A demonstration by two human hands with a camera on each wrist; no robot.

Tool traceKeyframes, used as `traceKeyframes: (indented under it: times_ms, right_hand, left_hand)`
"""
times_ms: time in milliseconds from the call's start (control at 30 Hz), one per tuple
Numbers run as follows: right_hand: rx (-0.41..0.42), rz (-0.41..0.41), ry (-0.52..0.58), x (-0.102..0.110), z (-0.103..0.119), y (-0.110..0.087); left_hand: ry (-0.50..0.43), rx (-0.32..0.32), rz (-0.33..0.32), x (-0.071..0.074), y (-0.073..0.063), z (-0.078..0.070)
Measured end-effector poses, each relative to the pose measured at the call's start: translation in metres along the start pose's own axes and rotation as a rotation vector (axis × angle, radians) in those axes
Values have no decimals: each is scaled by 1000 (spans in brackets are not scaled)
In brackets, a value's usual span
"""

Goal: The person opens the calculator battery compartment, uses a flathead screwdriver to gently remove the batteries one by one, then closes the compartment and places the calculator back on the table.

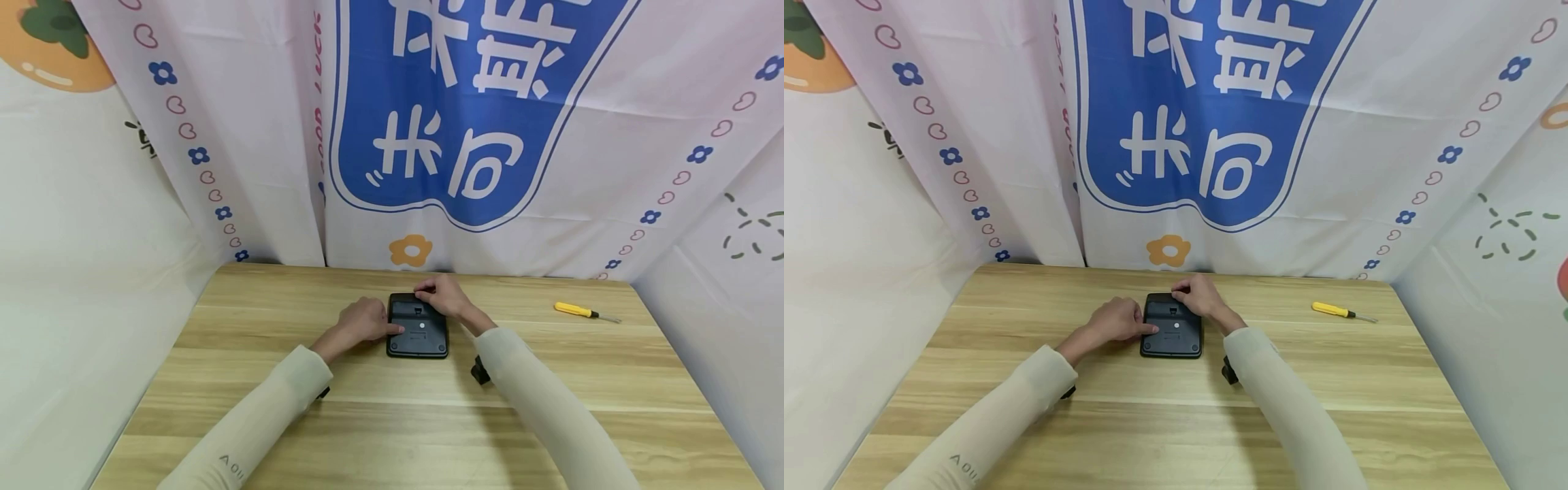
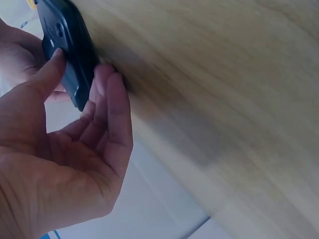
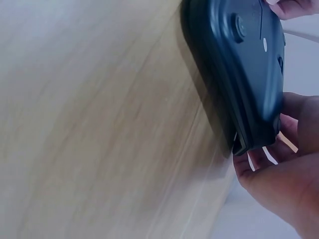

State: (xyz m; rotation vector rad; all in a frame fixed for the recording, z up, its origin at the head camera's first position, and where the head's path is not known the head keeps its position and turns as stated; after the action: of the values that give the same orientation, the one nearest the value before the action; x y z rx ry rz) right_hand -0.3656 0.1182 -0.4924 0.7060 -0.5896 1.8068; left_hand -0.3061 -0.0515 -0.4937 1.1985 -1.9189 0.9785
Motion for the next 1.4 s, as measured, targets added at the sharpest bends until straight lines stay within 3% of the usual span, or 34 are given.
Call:
traceKeyframes:
  times_ms: [233,433,667,967,1400]
  right_hand:
    - [28,19,-23,1,1,-2]
    - [44,39,-54,6,5,-6]
    - [125,90,-87,10,15,-10]
    - [294,172,-196,7,36,-16]
    - [359,176,-321,6,41,-20]
  left_hand:
    - [73,-47,-133,15,-4,-7]
    - [97,-60,-172,18,-4,-11]
    - [119,-102,-134,13,-2,-17]
    - [92,-213,-52,2,1,-28]
    - [119,-197,-7,-7,5,-29]
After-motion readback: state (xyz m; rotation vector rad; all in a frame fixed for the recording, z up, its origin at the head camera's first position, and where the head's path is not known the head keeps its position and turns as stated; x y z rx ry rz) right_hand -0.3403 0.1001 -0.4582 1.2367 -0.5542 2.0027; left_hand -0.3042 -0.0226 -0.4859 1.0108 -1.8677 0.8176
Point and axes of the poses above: each hand's wrist, its own y-axis towards the middle knuckle, its own x-axis out of the back of the hand, z = x × y, the point moved 8 cm from there along y, towards the middle knuckle, and after that the axes turned 3 degrees about -x, right-handed, at the moved point
